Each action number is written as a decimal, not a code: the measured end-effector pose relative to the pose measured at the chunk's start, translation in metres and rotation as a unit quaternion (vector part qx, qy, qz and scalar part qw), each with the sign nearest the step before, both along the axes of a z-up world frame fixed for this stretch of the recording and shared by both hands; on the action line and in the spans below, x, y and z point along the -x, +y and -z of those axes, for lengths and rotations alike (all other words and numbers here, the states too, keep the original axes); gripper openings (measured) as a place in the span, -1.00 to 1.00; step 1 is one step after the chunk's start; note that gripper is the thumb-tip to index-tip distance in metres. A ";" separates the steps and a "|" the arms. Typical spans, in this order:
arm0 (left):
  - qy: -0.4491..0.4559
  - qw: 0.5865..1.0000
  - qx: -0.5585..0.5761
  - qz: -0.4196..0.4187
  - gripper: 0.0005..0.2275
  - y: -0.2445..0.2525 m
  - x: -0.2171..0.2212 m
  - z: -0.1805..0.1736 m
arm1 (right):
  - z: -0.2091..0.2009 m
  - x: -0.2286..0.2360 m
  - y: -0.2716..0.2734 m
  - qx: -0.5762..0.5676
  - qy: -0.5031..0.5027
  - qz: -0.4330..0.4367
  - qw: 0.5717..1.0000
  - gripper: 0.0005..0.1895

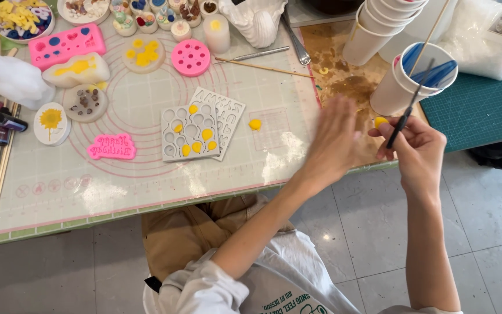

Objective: Trim small yellow wax pieces using scissors at a crafting workstation.

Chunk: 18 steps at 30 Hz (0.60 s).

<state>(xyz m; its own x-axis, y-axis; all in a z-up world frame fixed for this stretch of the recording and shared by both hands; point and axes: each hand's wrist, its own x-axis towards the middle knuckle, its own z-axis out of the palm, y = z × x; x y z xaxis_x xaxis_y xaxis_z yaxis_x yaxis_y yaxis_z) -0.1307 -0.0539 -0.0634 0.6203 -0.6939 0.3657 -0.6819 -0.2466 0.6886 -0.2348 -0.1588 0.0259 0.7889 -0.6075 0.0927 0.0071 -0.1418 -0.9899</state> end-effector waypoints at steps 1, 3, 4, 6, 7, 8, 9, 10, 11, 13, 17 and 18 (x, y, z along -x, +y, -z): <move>0.000 1.000 -0.001 0.002 -0.35 0.013 0.002 -0.008 | 0.000 0.001 -0.002 -0.001 0.000 0.002 1.000 -0.84; 0.005 0.994 -0.087 -0.070 -0.33 0.042 0.008 -0.023 | 0.002 0.005 -0.005 0.017 0.017 0.012 1.000 -0.84; 0.004 0.994 -0.088 -0.070 -0.33 0.040 0.010 -0.024 | 0.004 0.002 -0.004 0.016 0.016 0.012 1.000 -0.84; 0.020 0.992 -0.100 -0.077 -0.33 0.040 0.017 -0.024 | 0.008 -0.003 -0.001 -0.016 0.013 0.005 1.000 -0.84; 0.023 0.991 -0.101 -0.079 -0.33 0.036 0.020 -0.016 | 0.011 -0.003 0.000 -0.018 0.015 0.002 1.000 -0.84; 0.022 0.998 -0.044 -0.037 -0.35 0.030 0.020 -0.009 | 0.013 -0.006 0.001 -0.020 0.004 -0.013 1.000 -0.84; 0.021 1.000 0.014 0.005 -0.37 0.023 0.020 -0.003 | 0.014 -0.009 0.001 -0.022 -0.008 -0.028 0.999 -0.84; 0.022 1.000 0.013 0.002 -0.37 0.027 0.021 -0.010 | 0.014 -0.007 -0.001 -0.023 -0.007 -0.031 0.999 -0.84; 0.029 0.999 0.024 -0.001 -0.37 0.030 0.022 -0.017 | 0.015 -0.005 -0.002 -0.025 -0.006 -0.022 0.999 -0.84; 0.030 0.999 0.034 -0.006 -0.38 0.031 0.019 -0.024 | 0.013 -0.005 -0.002 -0.028 -0.011 -0.015 0.999 -0.84; 0.055 0.998 -0.011 -0.004 -0.41 0.018 0.017 -0.009 | 0.011 -0.001 -0.001 -0.011 -0.002 -0.008 1.000 -0.84; 0.089 0.994 0.041 0.047 -0.43 0.013 0.016 -0.002 | 0.013 -0.001 0.000 -0.015 -0.009 -0.011 1.000 -0.84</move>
<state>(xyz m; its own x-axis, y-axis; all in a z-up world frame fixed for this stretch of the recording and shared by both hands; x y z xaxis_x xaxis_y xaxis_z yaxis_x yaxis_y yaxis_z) -0.1463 -0.0408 -0.0610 0.6143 -0.7245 0.3127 -0.5644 -0.1265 0.8157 -0.2342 -0.1589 0.0131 0.8008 -0.5923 0.0885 0.0273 -0.1116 -0.9934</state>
